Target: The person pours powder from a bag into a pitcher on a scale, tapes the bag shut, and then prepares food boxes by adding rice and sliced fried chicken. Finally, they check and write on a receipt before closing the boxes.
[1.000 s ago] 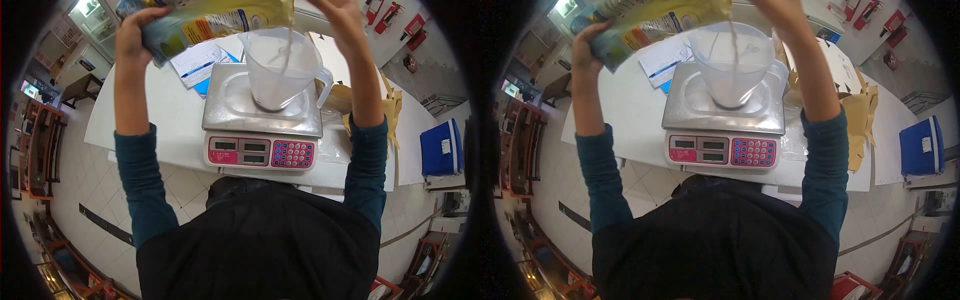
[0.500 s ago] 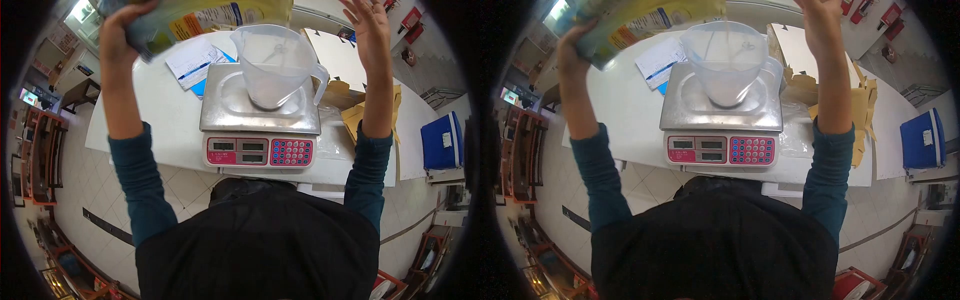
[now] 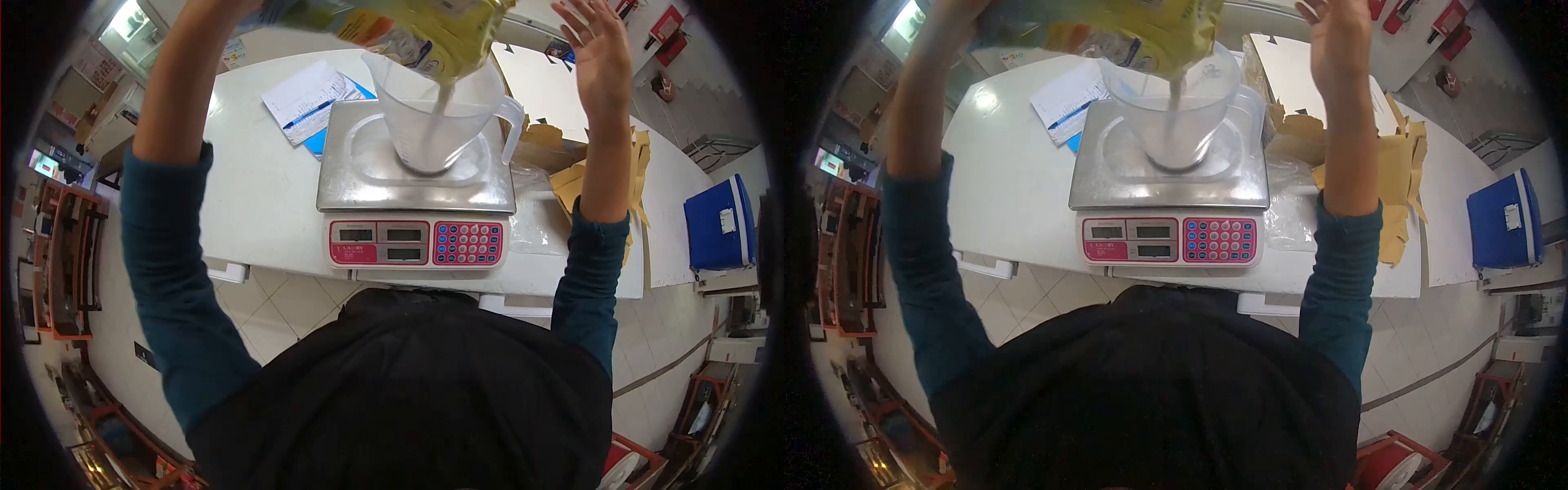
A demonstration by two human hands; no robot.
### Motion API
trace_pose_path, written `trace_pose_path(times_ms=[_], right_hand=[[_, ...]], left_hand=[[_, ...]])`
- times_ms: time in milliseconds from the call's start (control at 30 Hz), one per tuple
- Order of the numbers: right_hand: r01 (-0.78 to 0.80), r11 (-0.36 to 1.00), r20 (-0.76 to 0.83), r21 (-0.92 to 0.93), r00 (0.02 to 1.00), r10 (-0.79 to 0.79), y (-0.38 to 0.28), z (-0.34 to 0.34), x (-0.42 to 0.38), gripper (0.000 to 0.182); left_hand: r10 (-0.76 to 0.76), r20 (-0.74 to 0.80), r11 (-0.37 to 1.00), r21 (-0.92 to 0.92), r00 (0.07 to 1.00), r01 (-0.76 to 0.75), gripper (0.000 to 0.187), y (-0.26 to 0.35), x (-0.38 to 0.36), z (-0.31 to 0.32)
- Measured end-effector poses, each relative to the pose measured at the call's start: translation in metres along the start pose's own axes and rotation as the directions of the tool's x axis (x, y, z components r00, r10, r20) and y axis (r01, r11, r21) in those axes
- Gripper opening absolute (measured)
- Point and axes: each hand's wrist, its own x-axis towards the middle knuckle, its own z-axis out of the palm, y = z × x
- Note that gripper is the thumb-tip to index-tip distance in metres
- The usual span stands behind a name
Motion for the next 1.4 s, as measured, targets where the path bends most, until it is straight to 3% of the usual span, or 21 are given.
trace_pose_path(times_ms=[33,133,200,267,333,500,600,700,800,833,867,900,967,1067,1167,1267,1333,1367,1400], right_hand=[[0.057,0.996,-0.115,0.065,0.992,-0.049,0.002,0.003,-0.010,0.046],[-0.041,0.997,0.036,0.063,0.999,0.039,0.015,-0.054,-0.004,0.048],[-0.009,0.998,-0.008,-0.056,1.000,0.008,0.010,-0.055,-0.015,0.050],[-0.009,0.998,-0.038,-0.064,0.999,0.007,0.011,-0.062,-0.021,0.049],[-0.034,0.999,-0.081,-0.030,0.996,0.031,0.008,-0.053,-0.027,0.047],[-0.052,0.998,-0.058,0.027,0.997,0.053,0.016,-0.044,-0.032,0.045],[-0.059,0.998,-0.053,0.032,0.997,0.061,0.019,-0.040,-0.035,0.044],[-0.041,0.991,-0.044,0.126,0.998,0.046,0.019,-0.035,-0.039,0.043],[-0.070,0.991,-0.069,0.113,0.995,0.078,0.018,-0.036,-0.042,0.040],[-0.075,0.990,-0.071,0.117,0.994,0.084,0.018,-0.037,-0.043,0.039],[-0.081,0.989,-0.073,0.121,0.993,0.090,0.020,-0.038,-0.043,0.039],[-0.086,0.988,-0.075,0.126,0.993,0.096,0.020,-0.038,-0.043,0.038],[-0.093,0.986,-0.053,0.138,0.993,0.102,0.023,-0.036,-0.041,0.038],[-0.112,0.982,-0.022,0.154,0.993,0.117,0.023,-0.029,-0.044,0.037],[-0.109,0.981,0.010,0.161,0.994,0.109,0.023,-0.028,-0.043,0.035],[-0.105,0.982,0.001,0.155,0.994,0.106,0.021,-0.036,-0.046,0.034],[-0.109,0.982,-0.020,0.155,0.993,0.113,0.020,-0.042,-0.049,0.033],[-0.112,0.982,-0.032,0.153,0.992,0.119,0.018,-0.046,-0.051,0.033],[-0.117,0.982,-0.044,0.150,0.991,0.125,0.017,-0.050,-0.053,0.033]], left_hand=[[-0.014,-0.039,0.995,-0.095,0.999,0.010,0.035,-0.013,-0.007,-0.007],[-0.329,-0.146,0.910,-0.314,0.933,0.272,0.033,-0.107,-0.017,-0.045],[-0.227,-0.161,0.822,-0.561,0.960,0.100,0.032,-0.123,-0.049,-0.046],[-0.458,-0.184,0.616,-0.771,0.870,0.162,0.025,-0.133,-0.072,-0.037],[-0.591,-0.255,0.507,-0.855,0.765,0.107,0.024,-0.134,-0.089,-0.021],[-0.637,-0.169,0.296,-0.954,0.753,0.037,0.022,-0.154,-0.102,-0.009],[-0.683,-0.165,0.258,-0.966,0.712,0.024,0.023,-0.148,-0.099,-0.007],[-0.659,-0.166,0.262,-0.965,0.733,0.016,0.024,-0.147,-0.095,-0.011],[-0.565,-0.212,0.407,-0.912,0.797,0.045,0.023,-0.142,-0.083,-0.027],[-0.564,-0.283,0.516,-0.854,0.775,0.064,0.023,-0.123,-0.075,-0.028],[-0.431,-0.249,0.619,-0.781,0.867,0.083,0.024,-0.123,-0.065,-0.039],[-0.246,-0.259,0.752,-0.659,0.934,0.015,0.033,-0.117,-0.056,-0.045],[-0.067,-0.079,0.975,-0.217,0.995,0.049,0.032,-0.092,-0.031,-0.048],[0.101,-0.088,0.985,0.149,0.991,-0.087,0.036,-0.019,-0.015,-0.014],[0.105,0.023,0.983,0.151,0.994,-0.107,0.035,-0.009,-0.001,-0.014],[0.025,-0.122,0.998,0.064,0.992,-0.017,0.032,-0.010,-0.008,-0.020],[-0.002,-0.038,0.960,-0.278,0.999,-0.009,0.029,-0.149,0.055,-0.081],[-0.228,-0.111,0.930,-0.320,0.967,0.182,0.029,-0.129,0.020,-0.074],[-0.444,-0.172,0.855,-0.375,0.880,0.358,0.029,-0.120,-0.002,-0.067]])
